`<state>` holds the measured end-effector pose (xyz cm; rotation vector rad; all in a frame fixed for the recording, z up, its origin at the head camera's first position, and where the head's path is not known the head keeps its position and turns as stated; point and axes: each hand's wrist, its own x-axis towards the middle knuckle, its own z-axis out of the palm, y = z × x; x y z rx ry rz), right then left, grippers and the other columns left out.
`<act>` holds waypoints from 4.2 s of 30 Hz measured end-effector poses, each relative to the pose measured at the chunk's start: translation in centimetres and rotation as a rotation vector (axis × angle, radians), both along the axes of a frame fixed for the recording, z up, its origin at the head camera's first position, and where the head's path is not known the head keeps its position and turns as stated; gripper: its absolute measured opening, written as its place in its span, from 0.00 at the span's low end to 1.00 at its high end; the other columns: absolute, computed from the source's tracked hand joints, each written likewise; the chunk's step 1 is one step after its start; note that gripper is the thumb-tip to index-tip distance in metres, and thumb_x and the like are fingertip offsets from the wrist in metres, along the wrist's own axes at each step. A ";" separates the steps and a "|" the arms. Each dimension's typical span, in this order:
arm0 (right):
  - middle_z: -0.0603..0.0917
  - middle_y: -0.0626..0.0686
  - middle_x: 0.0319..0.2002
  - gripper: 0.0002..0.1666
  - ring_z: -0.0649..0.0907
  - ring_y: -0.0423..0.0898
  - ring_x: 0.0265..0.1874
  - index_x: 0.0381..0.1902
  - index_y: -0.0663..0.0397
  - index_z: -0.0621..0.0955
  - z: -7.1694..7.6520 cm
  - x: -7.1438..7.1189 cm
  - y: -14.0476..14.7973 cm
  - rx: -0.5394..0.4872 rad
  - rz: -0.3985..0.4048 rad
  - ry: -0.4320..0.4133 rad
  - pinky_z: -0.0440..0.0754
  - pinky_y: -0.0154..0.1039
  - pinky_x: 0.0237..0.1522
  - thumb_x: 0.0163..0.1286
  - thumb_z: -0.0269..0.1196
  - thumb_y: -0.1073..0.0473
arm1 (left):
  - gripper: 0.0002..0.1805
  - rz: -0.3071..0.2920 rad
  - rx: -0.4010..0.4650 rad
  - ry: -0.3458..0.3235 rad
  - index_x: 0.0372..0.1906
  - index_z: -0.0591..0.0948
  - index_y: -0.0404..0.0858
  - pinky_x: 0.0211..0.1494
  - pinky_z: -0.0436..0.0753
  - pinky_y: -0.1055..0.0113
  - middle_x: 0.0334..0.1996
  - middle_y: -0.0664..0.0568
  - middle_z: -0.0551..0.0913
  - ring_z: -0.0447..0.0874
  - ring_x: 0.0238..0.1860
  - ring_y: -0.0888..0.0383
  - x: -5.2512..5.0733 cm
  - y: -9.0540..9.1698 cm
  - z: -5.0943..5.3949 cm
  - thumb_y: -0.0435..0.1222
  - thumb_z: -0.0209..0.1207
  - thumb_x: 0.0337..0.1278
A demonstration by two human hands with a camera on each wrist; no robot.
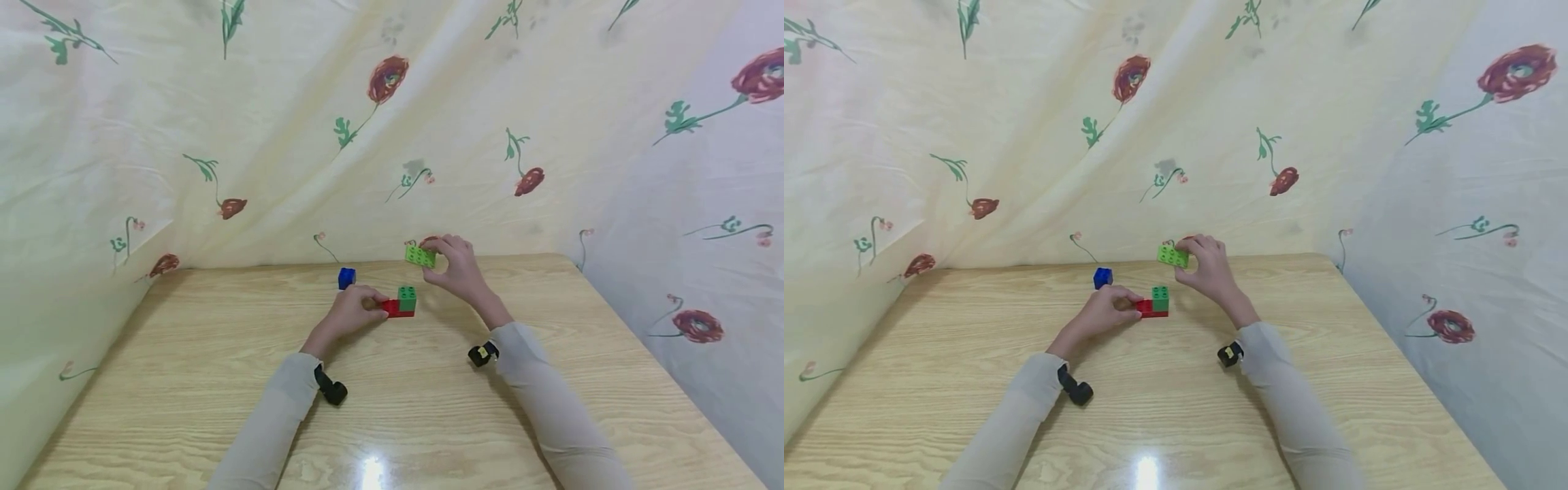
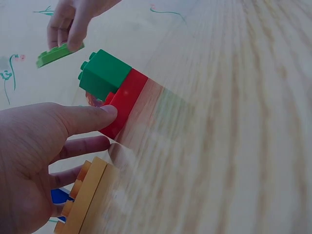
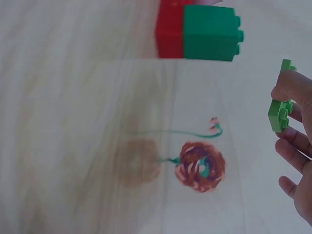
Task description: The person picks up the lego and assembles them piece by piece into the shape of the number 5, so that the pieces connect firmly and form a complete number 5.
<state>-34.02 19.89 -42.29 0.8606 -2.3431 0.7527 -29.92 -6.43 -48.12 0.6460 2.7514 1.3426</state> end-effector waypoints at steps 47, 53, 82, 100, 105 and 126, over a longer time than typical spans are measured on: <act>0.87 0.54 0.53 0.22 0.82 0.51 0.50 0.57 0.53 0.85 0.4 0.1 -1.8 0.013 0.244 -0.526 0.74 0.65 0.62 0.64 0.72 0.61 | 0.15 -0.014 -0.023 0.042 0.49 0.89 0.39 0.71 0.73 0.47 0.52 0.50 0.89 0.81 0.62 0.50 -1.1 -0.2 0.2 0.37 0.72 0.58; 0.86 0.57 0.55 0.22 0.81 0.55 0.52 0.57 0.55 0.85 0.2 0.1 -1.9 0.018 0.266 -0.545 0.76 0.65 0.60 0.64 0.72 0.62 | 0.15 -0.015 -0.034 0.048 0.49 0.89 0.40 0.70 0.74 0.47 0.52 0.51 0.89 0.80 0.62 0.50 -1.2 -0.2 0.0 0.38 0.72 0.58; 0.86 0.59 0.53 0.21 0.82 0.56 0.50 0.55 0.58 0.86 -0.4 -0.3 -1.9 0.048 0.294 -0.529 0.79 0.64 0.57 0.63 0.70 0.65 | 0.14 -0.002 -0.027 0.053 0.48 0.89 0.39 0.69 0.75 0.47 0.52 0.50 0.89 0.82 0.61 0.50 -1.1 -0.1 0.1 0.37 0.73 0.57; 0.85 0.58 0.52 0.20 0.82 0.55 0.50 0.56 0.57 0.85 -0.2 -0.3 -1.6 0.089 0.302 -0.564 0.80 0.64 0.56 0.65 0.70 0.62 | 0.13 0.002 -0.020 0.034 0.47 0.89 0.39 0.68 0.76 0.49 0.52 0.50 0.89 0.81 0.61 0.50 -1.3 -0.1 0.0 0.38 0.73 0.56; 0.86 0.58 0.53 0.21 0.83 0.54 0.50 0.57 0.57 0.85 0.0 -0.4 -1.4 0.110 0.287 -0.568 0.79 0.63 0.58 0.65 0.70 0.60 | 0.13 0.005 -0.019 0.027 0.47 0.89 0.39 0.68 0.76 0.49 0.52 0.50 0.88 0.80 0.61 0.51 -1.3 -0.1 0.0 0.37 0.73 0.56; 0.86 0.57 0.55 0.19 0.85 0.53 0.50 0.56 0.54 0.85 0.4 -0.5 -1.0 0.134 0.294 -0.594 0.77 0.66 0.59 0.67 0.69 0.60 | 0.12 0.000 -0.020 0.049 0.46 0.90 0.40 0.68 0.76 0.48 0.51 0.50 0.89 0.81 0.60 0.50 -1.3 -0.2 0.1 0.37 0.73 0.56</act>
